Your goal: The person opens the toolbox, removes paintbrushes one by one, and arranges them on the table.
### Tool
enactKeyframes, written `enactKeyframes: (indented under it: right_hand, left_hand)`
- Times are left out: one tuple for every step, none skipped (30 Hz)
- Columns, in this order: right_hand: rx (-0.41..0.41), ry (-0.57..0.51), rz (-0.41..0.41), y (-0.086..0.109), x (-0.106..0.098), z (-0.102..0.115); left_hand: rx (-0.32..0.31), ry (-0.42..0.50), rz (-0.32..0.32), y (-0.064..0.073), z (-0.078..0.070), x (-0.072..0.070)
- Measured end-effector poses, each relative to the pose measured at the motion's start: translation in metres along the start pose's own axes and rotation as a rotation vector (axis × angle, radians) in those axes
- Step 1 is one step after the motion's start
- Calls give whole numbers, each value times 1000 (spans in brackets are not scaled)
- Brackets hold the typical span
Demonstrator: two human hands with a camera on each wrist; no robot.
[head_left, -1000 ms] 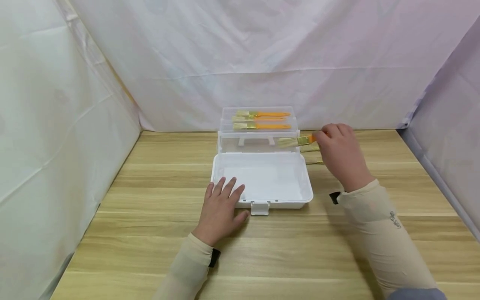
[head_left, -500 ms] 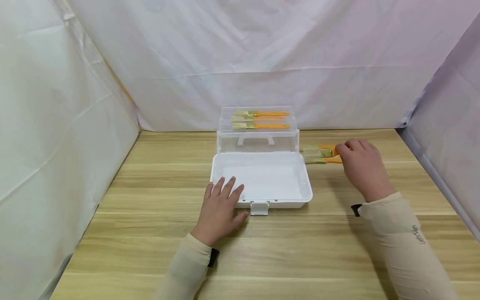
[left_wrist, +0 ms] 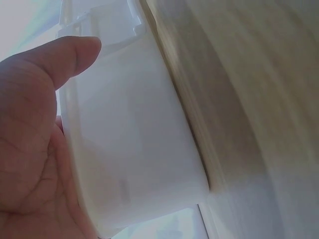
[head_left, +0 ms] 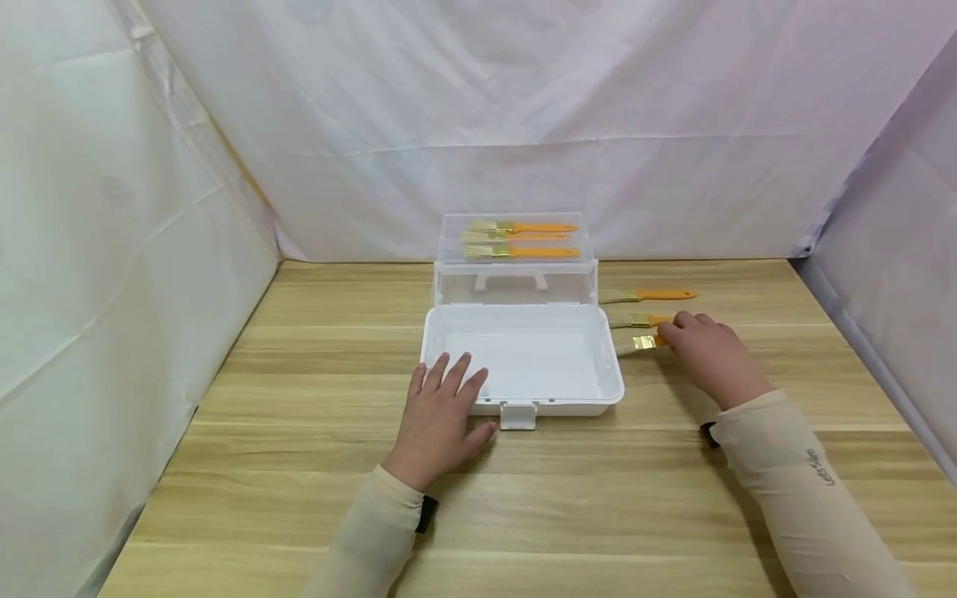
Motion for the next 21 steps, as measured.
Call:
enactKeyframes:
  right_hand:
    - [3,-1,13,0,1,0]
    - [5,3,23,-1,2,-1]
    - [9,4,31,-1,2,-1]
    - [16,3,42,-2,3,-1]
    - [20,1,52,-2,4,-2]
    - [22,-1,61,-3,5,-2]
    - [23,1,73,-4,5,-2]
    - [24,2,87,-5,6,-2]
    - [23,2,101,-6,7,-3]
    - [22,3,113,-7,7,-3]
    - [20,4,123,-8,8,-3]
    - [19,7,132,-8,9,-3]
    - [19,8,143,-9,9,-2]
    - [19,9,150,-10,10,-2]
    - [18,11,154,-11,10,-2]
    - [17,12,158,-11,11,-2]
    - [18,12,162,-12,11,-2]
    - [18,14,165,-12,11,-1]
    - [20,13,166,-12,10,-1]
    - [20,14,165,-12,10,-1]
    - [21,13,163,-12,10,0]
  left_hand:
    - [-1,1,0,0,0,0]
    - [-2,0,1,0,0,0]
    - [-3,0,3,0,0,1]
    - [-3,0,1,0,0,1]
    - [-3,0,1,0,1,2]
    - [-4,-1,0,0,1,2]
    - [-4,-1,0,0,1,2]
    - [-4,-2,1,0,1,2]
    - [-5,-2,2,0,0,2]
    - [-6,-2,3,0,0,2]
    - [-8,-3,5,0,0,1]
    - [-10,-3,7,0,0,1]
    - [-11,-4,8,0,0,1]
    - [-11,-4,10,0,0,1]
    - [-12,-4,9,0,0,1]
    - [-12,-3,8,0,0,1]
    - [-11,-3,7,0,0,1]
    - [-11,-2,7,0,0,1]
    - [-11,0,6,0,0,1]
    - [-11,1,5,0,0,1]
    - [-11,2,4,0,0,1]
Point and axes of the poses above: each hand's wrist, its own y-axis away from the middle knuckle, its own x-axis out of the palm, z = x × y, the point moved 1 cm from there along -y, towards the middle knuckle, and after that the axes turned 6 degrees about x, right-handed, at the moved point
